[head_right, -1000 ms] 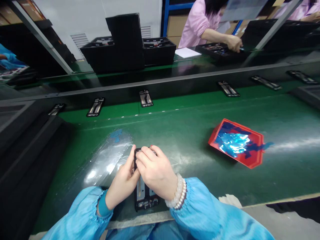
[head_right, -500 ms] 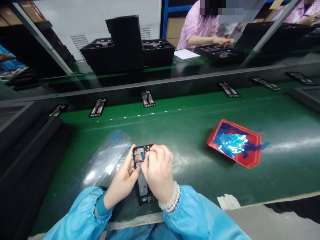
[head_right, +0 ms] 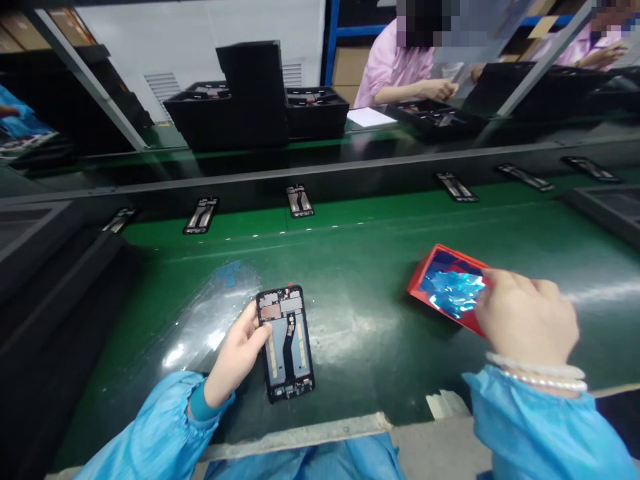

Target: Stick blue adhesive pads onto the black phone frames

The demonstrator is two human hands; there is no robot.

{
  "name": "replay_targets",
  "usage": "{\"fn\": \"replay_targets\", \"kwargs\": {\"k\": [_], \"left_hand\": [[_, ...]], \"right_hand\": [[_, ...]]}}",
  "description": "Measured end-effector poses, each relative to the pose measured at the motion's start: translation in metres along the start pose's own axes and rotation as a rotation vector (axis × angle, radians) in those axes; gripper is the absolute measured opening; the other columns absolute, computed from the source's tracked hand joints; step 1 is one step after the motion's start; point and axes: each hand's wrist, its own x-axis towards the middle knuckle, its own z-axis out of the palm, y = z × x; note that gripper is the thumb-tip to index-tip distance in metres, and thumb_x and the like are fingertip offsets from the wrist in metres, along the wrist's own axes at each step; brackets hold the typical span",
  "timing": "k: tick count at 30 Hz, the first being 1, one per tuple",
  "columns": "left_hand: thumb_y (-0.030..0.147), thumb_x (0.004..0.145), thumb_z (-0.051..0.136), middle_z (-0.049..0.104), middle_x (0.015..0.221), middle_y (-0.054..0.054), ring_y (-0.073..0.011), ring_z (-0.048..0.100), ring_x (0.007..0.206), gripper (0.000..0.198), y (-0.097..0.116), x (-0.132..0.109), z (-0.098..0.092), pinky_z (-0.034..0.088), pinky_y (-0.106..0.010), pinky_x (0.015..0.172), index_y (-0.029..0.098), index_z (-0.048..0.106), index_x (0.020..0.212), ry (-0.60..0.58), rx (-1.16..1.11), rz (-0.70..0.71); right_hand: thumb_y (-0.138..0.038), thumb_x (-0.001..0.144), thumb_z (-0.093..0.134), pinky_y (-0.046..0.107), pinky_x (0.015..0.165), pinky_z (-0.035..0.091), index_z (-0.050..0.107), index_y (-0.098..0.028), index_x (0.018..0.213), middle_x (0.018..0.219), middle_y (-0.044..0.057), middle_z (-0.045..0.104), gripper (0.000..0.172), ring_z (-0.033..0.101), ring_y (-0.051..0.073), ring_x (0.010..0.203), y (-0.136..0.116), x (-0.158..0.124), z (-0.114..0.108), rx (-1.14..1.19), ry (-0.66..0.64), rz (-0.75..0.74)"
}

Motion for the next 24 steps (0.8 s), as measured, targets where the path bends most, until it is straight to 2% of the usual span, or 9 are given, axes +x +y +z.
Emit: {"fn": "replay_targets", "kwargs": {"k": [2, 4, 5, 7, 10, 16, 19, 22, 24], "left_hand": [[0.016, 0.079, 0.049, 0.068, 0.108, -0.008, -0.0204, 0.062, 0.102, 0.037, -0.001, 0.0, 0.001, 0.049, -0.027, 0.083, 0.014, 0.05, 0.116, 0.004, 0.014, 0.009], [0.016, 0.079, 0.049, 0.068, 0.108, -0.007, -0.02, 0.062, 0.1, 0.036, -0.003, 0.0, 0.001, 0.049, -0.027, 0.082, 0.015, 0.051, 0.115, 0.001, 0.028, 0.012], [0.017, 0.079, 0.049, 0.068, 0.107, -0.007, -0.0198, 0.062, 0.1, 0.036, -0.003, 0.0, 0.001, 0.049, -0.027, 0.082, 0.015, 0.051, 0.115, -0.001, 0.036, 0.015], [0.018, 0.08, 0.05, 0.068, 0.107, -0.007, -0.0191, 0.063, 0.097, 0.034, -0.004, -0.002, 0.001, 0.049, -0.026, 0.081, 0.016, 0.052, 0.115, 0.003, 0.055, 0.023], [0.022, 0.082, 0.051, 0.067, 0.107, -0.006, -0.0181, 0.064, 0.092, 0.03, -0.004, -0.006, 0.002, 0.05, -0.026, 0.079, 0.018, 0.054, 0.112, 0.022, 0.092, 0.04], [0.025, 0.084, 0.052, 0.068, 0.105, -0.006, -0.0164, 0.065, 0.082, 0.032, -0.005, -0.013, 0.003, 0.05, -0.028, 0.081, 0.019, 0.056, 0.115, 0.053, 0.155, 0.057], [0.025, 0.084, 0.052, 0.067, 0.11, -0.006, -0.0183, 0.065, 0.091, 0.036, -0.003, -0.015, 0.003, 0.049, -0.029, 0.085, 0.021, 0.054, 0.12, 0.045, 0.156, 0.075], [0.027, 0.087, 0.05, 0.064, 0.116, -0.007, -0.0197, 0.062, 0.102, 0.042, 0.001, -0.014, 0.003, 0.048, -0.03, 0.089, 0.022, 0.046, 0.128, 0.026, 0.055, 0.067], [0.031, 0.086, 0.05, 0.065, 0.115, -0.009, -0.0219, 0.062, 0.102, 0.046, 0.003, -0.012, 0.003, 0.05, -0.033, 0.088, 0.02, 0.043, 0.13, 0.019, -0.054, 0.027]], "right_hand": [[-0.028, 0.089, 0.032, 0.047, 0.068, 0.042, 0.06, -0.023, 0.1, 0.084, 0.013, 0.059, 0.031, 0.055, 0.034, 0.087, -0.042, -0.02, -0.011, 0.133, 0.097, -0.073], [-0.023, 0.089, 0.038, 0.044, 0.077, 0.045, 0.059, -0.023, 0.102, 0.091, 0.011, 0.061, 0.024, 0.055, 0.028, 0.088, -0.093, -0.043, -0.019, 0.42, 0.109, -0.317], [-0.02, 0.089, 0.042, 0.04, 0.076, 0.046, 0.059, -0.022, 0.102, 0.089, 0.009, 0.061, 0.022, 0.056, 0.024, 0.086, -0.118, -0.054, -0.02, 0.555, 0.071, -0.443], [-0.016, 0.089, 0.043, 0.034, 0.071, 0.047, 0.06, -0.018, 0.106, 0.09, 0.008, 0.061, 0.024, 0.054, 0.02, 0.083, -0.159, -0.072, -0.02, 0.644, -0.055, -0.577], [-0.018, 0.091, 0.04, 0.034, 0.072, 0.045, 0.06, -0.016, 0.112, 0.093, 0.009, 0.061, 0.029, 0.052, 0.021, 0.086, -0.194, -0.087, -0.015, 0.629, -0.097, -0.602], [-0.017, 0.092, 0.035, 0.039, 0.079, 0.043, 0.057, -0.01, 0.115, 0.097, 0.013, 0.06, 0.033, 0.05, 0.024, 0.095, -0.205, -0.095, -0.014, 0.565, -0.032, -0.512], [-0.017, 0.091, 0.036, 0.04, 0.081, 0.045, 0.049, -0.013, 0.125, 0.101, 0.013, 0.057, 0.036, 0.051, 0.025, 0.098, -0.202, -0.097, -0.011, 0.663, -0.062, -0.435], [-0.027, 0.089, 0.045, 0.044, 0.09, 0.045, 0.034, -0.017, 0.135, 0.118, 0.016, 0.051, 0.049, 0.05, 0.026, 0.11, -0.191, -0.093, -0.004, 0.894, -0.224, -0.274], [-0.035, 0.086, 0.049, 0.044, 0.091, 0.046, 0.029, -0.019, 0.136, 0.122, 0.015, 0.051, 0.056, 0.053, 0.025, 0.111, -0.184, -0.083, 0.002, 1.108, -0.511, -0.213]]}}
